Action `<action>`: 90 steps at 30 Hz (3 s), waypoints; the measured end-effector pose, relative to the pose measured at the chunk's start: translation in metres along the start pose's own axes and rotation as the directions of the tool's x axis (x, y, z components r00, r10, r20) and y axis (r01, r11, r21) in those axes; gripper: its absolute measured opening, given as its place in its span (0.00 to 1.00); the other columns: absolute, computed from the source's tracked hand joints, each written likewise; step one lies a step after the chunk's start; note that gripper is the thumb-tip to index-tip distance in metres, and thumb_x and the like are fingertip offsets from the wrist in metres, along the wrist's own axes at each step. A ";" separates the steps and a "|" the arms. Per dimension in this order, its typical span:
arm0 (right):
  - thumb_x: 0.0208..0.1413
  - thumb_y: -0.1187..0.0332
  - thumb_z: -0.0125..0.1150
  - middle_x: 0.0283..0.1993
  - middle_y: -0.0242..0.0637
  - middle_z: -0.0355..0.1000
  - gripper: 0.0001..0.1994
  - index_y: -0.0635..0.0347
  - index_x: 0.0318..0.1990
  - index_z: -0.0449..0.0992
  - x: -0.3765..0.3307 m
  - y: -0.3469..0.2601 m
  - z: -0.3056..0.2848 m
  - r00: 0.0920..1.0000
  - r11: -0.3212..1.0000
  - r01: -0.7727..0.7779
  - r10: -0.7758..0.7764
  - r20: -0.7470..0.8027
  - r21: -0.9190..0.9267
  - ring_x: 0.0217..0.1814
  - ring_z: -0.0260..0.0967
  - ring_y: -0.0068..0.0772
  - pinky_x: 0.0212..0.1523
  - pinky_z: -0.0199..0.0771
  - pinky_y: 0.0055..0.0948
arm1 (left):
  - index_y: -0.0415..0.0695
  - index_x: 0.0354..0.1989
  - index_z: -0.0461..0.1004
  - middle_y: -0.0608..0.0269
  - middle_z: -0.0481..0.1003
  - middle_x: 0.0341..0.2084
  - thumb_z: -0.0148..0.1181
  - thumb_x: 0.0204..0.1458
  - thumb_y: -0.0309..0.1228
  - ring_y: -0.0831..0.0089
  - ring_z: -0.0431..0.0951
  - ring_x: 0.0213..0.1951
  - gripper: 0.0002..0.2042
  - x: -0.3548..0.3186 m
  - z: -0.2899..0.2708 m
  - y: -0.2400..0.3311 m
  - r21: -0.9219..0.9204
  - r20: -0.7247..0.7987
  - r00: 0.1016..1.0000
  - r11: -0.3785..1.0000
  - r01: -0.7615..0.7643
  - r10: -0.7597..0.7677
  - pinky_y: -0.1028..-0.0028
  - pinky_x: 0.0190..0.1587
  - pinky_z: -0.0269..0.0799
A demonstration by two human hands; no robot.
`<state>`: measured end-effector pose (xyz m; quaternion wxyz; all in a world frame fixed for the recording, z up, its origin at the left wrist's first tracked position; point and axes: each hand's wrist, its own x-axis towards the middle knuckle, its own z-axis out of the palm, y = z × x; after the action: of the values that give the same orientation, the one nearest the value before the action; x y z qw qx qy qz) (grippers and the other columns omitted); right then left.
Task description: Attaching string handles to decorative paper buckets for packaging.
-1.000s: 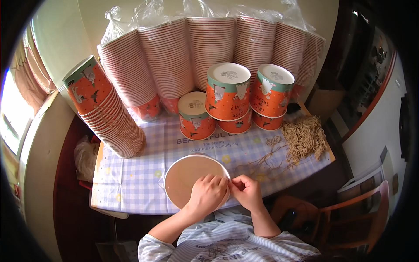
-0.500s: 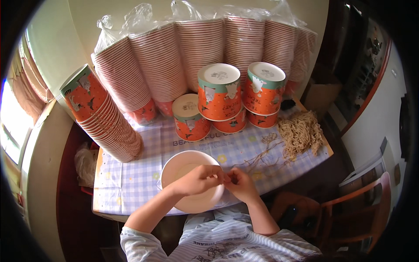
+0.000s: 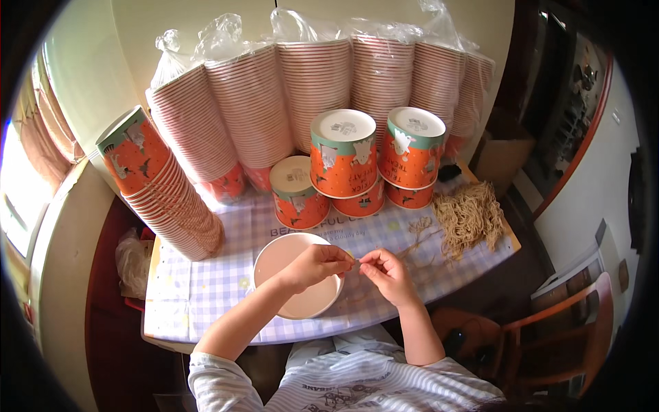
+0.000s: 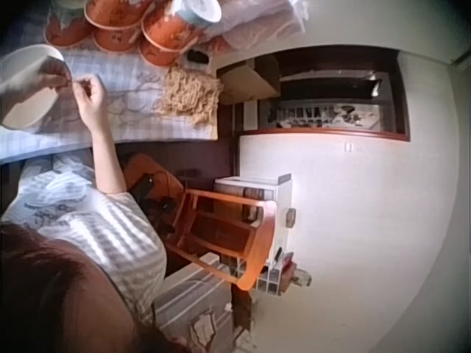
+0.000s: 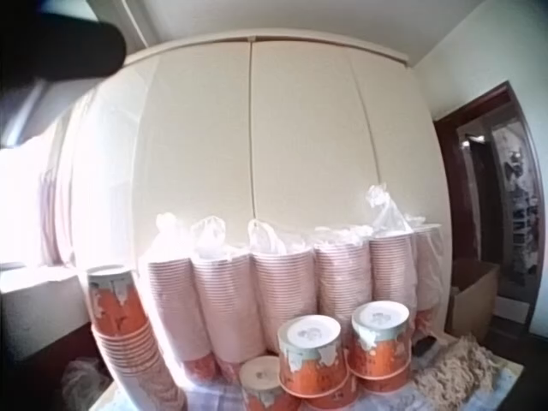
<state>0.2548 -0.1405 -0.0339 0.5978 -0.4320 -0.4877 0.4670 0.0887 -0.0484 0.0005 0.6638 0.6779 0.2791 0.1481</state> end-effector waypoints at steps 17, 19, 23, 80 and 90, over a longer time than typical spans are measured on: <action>0.39 0.79 0.50 0.26 0.35 0.69 0.07 0.60 0.27 0.73 0.005 -0.043 -0.010 0.941 0.695 0.316 -0.145 0.305 -0.645 0.24 0.67 0.30 0.22 0.65 0.24 | 0.37 0.30 0.69 0.68 0.71 0.24 0.53 0.46 0.26 0.83 0.68 0.27 0.05 -0.005 -0.004 -0.005 -0.006 0.035 0.999 1.000 -0.011 0.011 0.83 0.31 0.63; 0.39 0.77 0.51 0.26 0.34 0.69 0.07 0.57 0.26 0.74 0.006 -0.047 -0.025 0.935 0.612 0.349 -0.182 0.304 -0.710 0.22 0.67 0.32 0.22 0.66 0.26 | 0.38 0.30 0.69 0.67 0.71 0.24 0.53 0.46 0.26 0.83 0.68 0.27 0.05 -0.008 -0.005 -0.001 -0.042 0.013 1.000 0.999 0.000 0.001 0.83 0.31 0.63; 0.40 0.76 0.52 0.26 0.34 0.69 0.07 0.57 0.29 0.74 0.013 -0.047 -0.038 0.945 0.498 0.289 -0.284 0.161 -0.817 0.24 0.68 0.32 0.23 0.67 0.26 | 0.38 0.30 0.68 0.66 0.71 0.24 0.52 0.46 0.26 0.81 0.69 0.29 0.05 -0.008 -0.002 0.010 -0.075 -0.005 1.000 0.997 0.022 -0.023 0.82 0.33 0.63; 0.43 0.78 0.60 0.34 0.37 0.71 0.11 0.63 0.35 0.68 0.015 -0.006 0.017 0.963 0.802 0.268 -0.242 0.120 -0.535 0.37 0.70 0.28 0.39 0.68 0.24 | 0.38 0.39 0.66 0.59 0.74 0.25 0.53 0.46 0.30 0.78 0.71 0.29 0.12 -0.005 -0.002 0.004 0.079 -0.211 0.978 0.997 0.008 0.009 0.80 0.32 0.65; 0.44 0.77 0.59 0.30 0.29 0.66 0.11 0.59 0.34 0.64 0.021 0.014 0.012 1.000 0.987 0.022 -0.022 0.006 -0.162 0.32 0.63 0.16 0.34 0.64 0.15 | 0.38 0.27 0.73 0.57 0.74 0.22 0.55 0.39 0.30 0.71 0.75 0.27 0.08 -0.009 -0.001 0.004 0.391 -0.276 0.943 0.918 -0.067 0.186 0.74 0.32 0.69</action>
<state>0.2431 -0.1163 -0.0419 0.5650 -0.4728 -0.5299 0.4200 0.0817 -0.0525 0.0063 0.4588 0.7778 0.3572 0.2385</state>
